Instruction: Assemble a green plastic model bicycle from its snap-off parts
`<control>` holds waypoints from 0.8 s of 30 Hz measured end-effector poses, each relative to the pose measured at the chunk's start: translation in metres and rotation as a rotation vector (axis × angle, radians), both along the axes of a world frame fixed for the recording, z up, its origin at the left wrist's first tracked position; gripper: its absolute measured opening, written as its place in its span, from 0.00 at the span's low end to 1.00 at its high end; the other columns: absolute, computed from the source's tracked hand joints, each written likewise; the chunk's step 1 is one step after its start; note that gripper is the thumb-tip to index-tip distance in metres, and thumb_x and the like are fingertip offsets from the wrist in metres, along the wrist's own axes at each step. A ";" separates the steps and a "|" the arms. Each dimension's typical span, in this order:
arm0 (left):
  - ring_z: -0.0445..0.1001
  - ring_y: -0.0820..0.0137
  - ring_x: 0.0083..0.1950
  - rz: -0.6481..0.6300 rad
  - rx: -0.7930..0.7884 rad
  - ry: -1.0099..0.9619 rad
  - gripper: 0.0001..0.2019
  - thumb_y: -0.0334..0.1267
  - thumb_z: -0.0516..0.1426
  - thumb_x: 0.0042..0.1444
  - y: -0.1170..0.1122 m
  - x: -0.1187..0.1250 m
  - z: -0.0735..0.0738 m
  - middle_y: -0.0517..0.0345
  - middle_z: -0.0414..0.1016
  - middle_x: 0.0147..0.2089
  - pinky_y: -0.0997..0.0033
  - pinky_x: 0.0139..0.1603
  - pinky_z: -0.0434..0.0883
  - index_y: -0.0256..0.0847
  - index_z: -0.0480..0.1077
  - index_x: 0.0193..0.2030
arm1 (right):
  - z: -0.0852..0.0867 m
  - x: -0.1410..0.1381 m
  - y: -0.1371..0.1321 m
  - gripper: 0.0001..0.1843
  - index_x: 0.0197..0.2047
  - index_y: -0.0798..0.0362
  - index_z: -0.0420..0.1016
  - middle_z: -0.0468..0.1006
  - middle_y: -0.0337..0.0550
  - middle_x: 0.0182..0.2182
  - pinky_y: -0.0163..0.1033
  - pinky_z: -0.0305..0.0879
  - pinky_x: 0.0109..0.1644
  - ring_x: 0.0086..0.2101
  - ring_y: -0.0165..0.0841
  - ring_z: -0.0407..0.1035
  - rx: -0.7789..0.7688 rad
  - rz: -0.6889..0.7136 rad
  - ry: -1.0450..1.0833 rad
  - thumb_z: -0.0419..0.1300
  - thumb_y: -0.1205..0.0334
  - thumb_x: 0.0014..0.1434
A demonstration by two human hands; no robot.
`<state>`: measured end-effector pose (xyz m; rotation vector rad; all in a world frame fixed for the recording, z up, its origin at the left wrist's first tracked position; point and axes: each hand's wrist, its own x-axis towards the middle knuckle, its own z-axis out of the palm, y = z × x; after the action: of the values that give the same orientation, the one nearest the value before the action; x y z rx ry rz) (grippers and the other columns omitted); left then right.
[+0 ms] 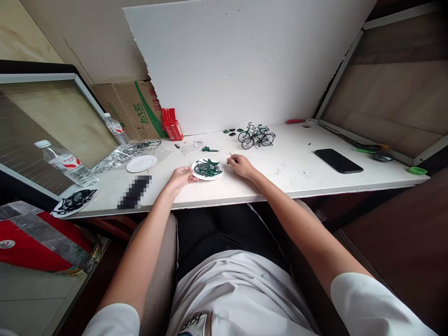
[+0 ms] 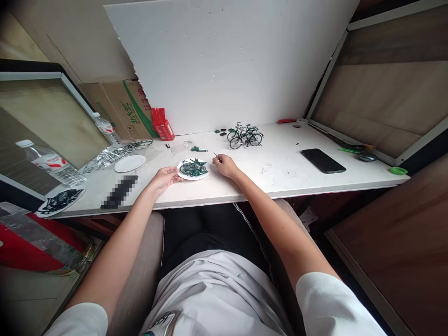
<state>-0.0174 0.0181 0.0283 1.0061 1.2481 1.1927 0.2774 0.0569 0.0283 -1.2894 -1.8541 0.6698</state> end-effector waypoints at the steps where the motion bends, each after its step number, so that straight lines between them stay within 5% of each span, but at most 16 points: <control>1: 0.82 0.69 0.31 -0.001 0.006 0.006 0.05 0.27 0.65 0.63 -0.001 0.000 0.000 0.51 0.81 0.34 0.68 0.45 0.80 0.31 0.74 0.44 | -0.001 -0.001 -0.001 0.16 0.38 0.55 0.77 0.83 0.51 0.40 0.40 0.63 0.46 0.40 0.39 0.71 0.009 -0.003 -0.038 0.54 0.54 0.70; 16: 0.81 0.70 0.30 -0.024 0.045 0.015 0.06 0.32 0.65 0.65 -0.009 -0.010 -0.002 0.50 0.80 0.33 0.68 0.45 0.80 0.28 0.76 0.41 | 0.003 -0.004 -0.005 0.14 0.38 0.52 0.71 0.77 0.44 0.34 0.38 0.60 0.39 0.33 0.34 0.65 0.005 0.008 0.005 0.58 0.50 0.69; 21: 0.82 0.70 0.31 -0.022 0.051 0.016 0.08 0.32 0.67 0.62 -0.009 -0.012 -0.003 0.49 0.81 0.35 0.66 0.46 0.81 0.29 0.76 0.42 | 0.032 -0.019 -0.025 0.20 0.38 0.49 0.64 0.61 0.36 0.25 0.35 0.55 0.26 0.23 0.31 0.56 -0.273 0.125 0.286 0.46 0.45 0.76; 24: 0.82 0.70 0.31 -0.026 0.055 0.011 0.08 0.32 0.67 0.62 -0.009 -0.012 -0.003 0.49 0.81 0.35 0.66 0.46 0.81 0.29 0.76 0.42 | 0.062 -0.028 -0.052 0.19 0.35 0.49 0.61 0.55 0.34 0.24 0.32 0.47 0.23 0.21 0.28 0.51 -0.424 0.382 0.264 0.49 0.48 0.76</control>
<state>-0.0296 0.0089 0.0253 1.0675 1.2129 1.2080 0.2495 0.0047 0.0906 -1.0328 -1.8071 1.4280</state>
